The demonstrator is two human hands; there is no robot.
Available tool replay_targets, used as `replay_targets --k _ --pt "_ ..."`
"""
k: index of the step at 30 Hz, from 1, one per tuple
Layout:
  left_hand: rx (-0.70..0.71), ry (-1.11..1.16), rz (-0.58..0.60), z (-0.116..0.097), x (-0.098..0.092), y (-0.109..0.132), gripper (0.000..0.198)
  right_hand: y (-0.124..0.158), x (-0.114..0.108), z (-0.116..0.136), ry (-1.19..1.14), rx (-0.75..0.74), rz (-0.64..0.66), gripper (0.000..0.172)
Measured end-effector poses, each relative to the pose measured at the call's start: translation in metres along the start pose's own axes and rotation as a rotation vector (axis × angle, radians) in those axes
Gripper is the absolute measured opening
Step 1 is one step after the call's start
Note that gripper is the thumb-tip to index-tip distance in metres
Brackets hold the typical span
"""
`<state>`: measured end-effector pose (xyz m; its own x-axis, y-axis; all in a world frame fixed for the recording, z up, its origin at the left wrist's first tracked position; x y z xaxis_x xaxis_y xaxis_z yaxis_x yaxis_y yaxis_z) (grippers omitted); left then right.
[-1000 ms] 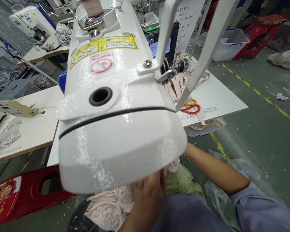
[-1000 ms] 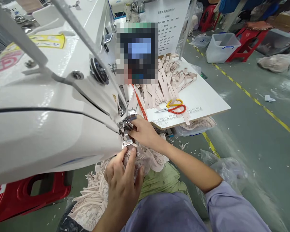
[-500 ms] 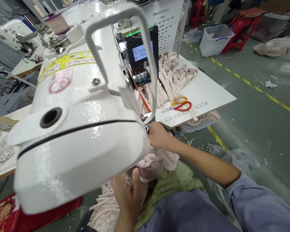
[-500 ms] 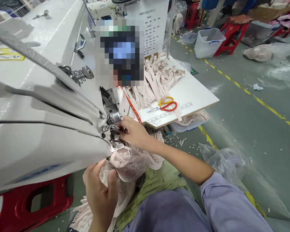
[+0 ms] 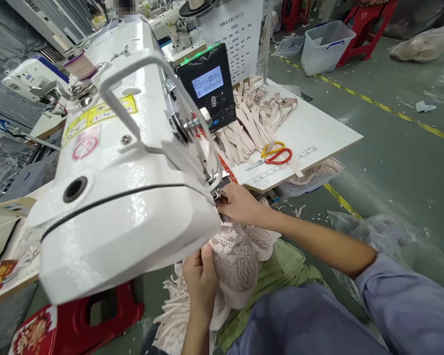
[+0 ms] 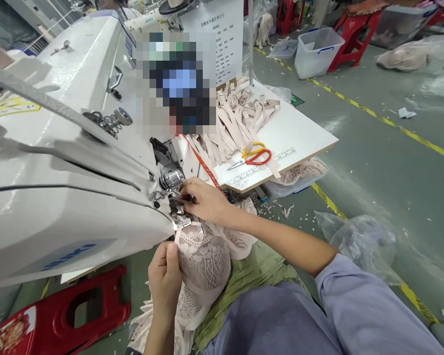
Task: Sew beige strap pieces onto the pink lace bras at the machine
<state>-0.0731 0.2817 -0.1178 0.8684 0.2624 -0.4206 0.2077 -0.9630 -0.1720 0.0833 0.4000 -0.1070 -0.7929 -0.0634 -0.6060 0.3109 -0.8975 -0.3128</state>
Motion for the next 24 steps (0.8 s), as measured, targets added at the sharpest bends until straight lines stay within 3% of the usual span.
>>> replay_targets --k 6,11,19,21,24 --pt "0.007 -0.002 -0.117 -0.015 0.002 0.0 0.029 0.001 -0.002 0.0 0.023 -0.005 0.0 0.014" --pt "-0.003 -0.012 -0.113 -0.022 0.002 -0.002 0.029 0.001 -0.006 0.003 0.007 0.004 0.003 0.015" --pt "-0.072 0.045 -0.087 -0.003 -0.001 0.006 0.029 0.004 -0.006 0.001 -0.063 0.024 0.001 0.018" --pt "-0.1 0.042 -0.048 0.004 -0.004 0.005 0.032 0.004 -0.003 -0.001 -0.073 0.027 -0.007 0.017" --pt "-0.103 0.028 0.12 0.005 -0.002 0.0 0.047 0.001 -0.004 0.004 -0.112 0.044 -0.021 0.016"
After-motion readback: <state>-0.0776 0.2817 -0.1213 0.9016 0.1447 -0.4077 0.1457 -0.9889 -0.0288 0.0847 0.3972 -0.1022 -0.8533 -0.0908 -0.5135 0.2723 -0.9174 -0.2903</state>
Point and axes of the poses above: each hand's wrist, its own y-axis away from the middle knuckle, its own x-axis out of the palm, z = x × y, the point moved 4 cm from there along -y, towards the middle knuckle, and after that the axes turned 13 degrees about y, right-handed, at the moved point
